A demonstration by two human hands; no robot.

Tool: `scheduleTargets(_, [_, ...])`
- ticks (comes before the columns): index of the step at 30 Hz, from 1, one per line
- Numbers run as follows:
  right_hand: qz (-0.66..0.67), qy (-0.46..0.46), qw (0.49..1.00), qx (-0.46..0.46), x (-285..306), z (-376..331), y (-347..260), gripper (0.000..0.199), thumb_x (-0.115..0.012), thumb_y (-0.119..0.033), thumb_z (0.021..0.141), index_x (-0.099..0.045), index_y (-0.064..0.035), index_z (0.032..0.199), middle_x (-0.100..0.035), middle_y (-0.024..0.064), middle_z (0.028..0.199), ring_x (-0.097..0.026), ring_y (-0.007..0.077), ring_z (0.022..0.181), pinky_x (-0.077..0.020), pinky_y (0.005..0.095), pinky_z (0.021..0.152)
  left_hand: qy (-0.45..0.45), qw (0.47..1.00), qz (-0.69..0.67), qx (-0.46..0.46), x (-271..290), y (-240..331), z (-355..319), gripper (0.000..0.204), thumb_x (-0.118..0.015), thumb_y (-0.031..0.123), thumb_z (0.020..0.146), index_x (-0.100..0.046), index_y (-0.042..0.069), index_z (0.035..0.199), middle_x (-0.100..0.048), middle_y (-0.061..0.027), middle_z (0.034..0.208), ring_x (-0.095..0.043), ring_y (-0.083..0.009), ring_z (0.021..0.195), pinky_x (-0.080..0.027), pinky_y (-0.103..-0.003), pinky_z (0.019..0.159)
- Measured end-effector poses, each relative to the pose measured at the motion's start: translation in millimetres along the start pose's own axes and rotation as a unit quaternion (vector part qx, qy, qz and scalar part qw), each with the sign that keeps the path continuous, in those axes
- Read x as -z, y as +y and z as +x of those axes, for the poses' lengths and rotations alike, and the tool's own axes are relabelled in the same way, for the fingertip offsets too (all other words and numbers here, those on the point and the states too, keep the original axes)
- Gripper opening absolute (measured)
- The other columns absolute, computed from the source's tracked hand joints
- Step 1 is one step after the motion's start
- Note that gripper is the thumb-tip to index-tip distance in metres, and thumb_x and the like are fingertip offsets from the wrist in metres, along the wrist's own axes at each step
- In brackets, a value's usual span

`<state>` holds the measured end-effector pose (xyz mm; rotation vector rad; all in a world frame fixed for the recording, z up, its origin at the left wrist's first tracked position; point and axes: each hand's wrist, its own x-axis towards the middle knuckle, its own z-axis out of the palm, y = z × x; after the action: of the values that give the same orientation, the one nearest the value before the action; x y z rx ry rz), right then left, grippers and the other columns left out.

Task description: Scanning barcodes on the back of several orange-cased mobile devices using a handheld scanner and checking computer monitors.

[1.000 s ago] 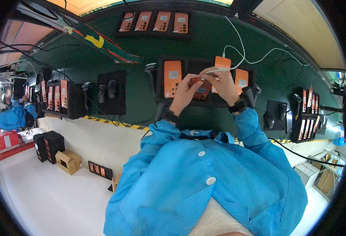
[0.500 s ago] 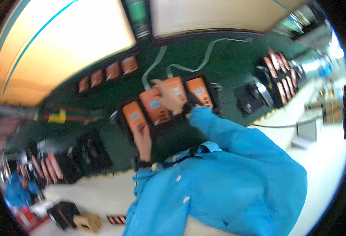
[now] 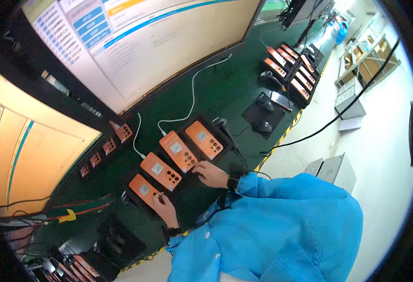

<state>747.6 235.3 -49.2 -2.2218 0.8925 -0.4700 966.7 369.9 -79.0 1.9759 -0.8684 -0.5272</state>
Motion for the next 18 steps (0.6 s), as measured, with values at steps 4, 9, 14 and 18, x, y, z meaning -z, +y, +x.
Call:
scheduleTargets(4, [-0.024,-0.014,0.997,0.068,-5.7,-19.9,13.6,0.048,-0.064,-0.004,0.075,-0.049,-0.0068,0.121,-0.045,0.015,0.123,-0.041,0.0341,0.122,-0.0356,0.0423,0.105,0.049,0.994,0.081,-0.054,-10.5,8.7,-3.6,0.012,-0.05,0.009,0.088,-0.054,-0.001,0.094,-0.05,-0.0161,0.09,-0.048,-0.0326,0.089,-0.042,-0.042,0.076])
scheduleTargets(9, [-0.062,-0.003,0.996,0.068,-15.2,-16.8,14.4,0.046,-0.064,-0.003,0.071,-0.052,-0.0046,0.116,-0.048,0.0148,0.12,-0.042,0.0348,0.12,-0.0327,0.0462,0.107,0.146,0.961,0.181,-0.151,-16.1,10.3,-9.1,0.014,-0.051,0.009,0.087,-0.054,-0.001,0.097,-0.052,-0.0172,0.09,-0.049,-0.0356,0.089,-0.042,-0.045,0.074])
scheduleTargets(14, [-0.05,-0.015,0.998,0.043,-12.4,-18.0,7.0,0.046,-0.064,-0.004,0.066,-0.056,-0.0046,0.112,-0.052,0.0152,0.115,-0.045,0.0357,0.116,-0.0317,0.0475,0.107,0.092,0.985,0.114,-0.088,-20.0,-0.3,-11.4,0.022,-0.056,0.011,0.084,-0.055,0.0,0.104,-0.057,-0.0195,0.098,-0.053,-0.0383,0.094,-0.042,-0.045,0.083])
scheduleTargets(18, [-0.075,-0.04,0.995,0.048,-2.4,-14.6,-3.5,0.051,-0.064,-0.005,0.068,-0.053,-0.0042,0.118,-0.051,0.0156,0.117,-0.044,0.0356,0.117,-0.0293,0.0478,0.108,0.14,0.98,0.098,-0.102,-20.1,-6.9,-13.7,0.019,-0.057,0.006,0.082,-0.055,0.0,0.1,-0.055,-0.015,0.088,-0.054,-0.0328,0.083,-0.043,-0.042,0.076])
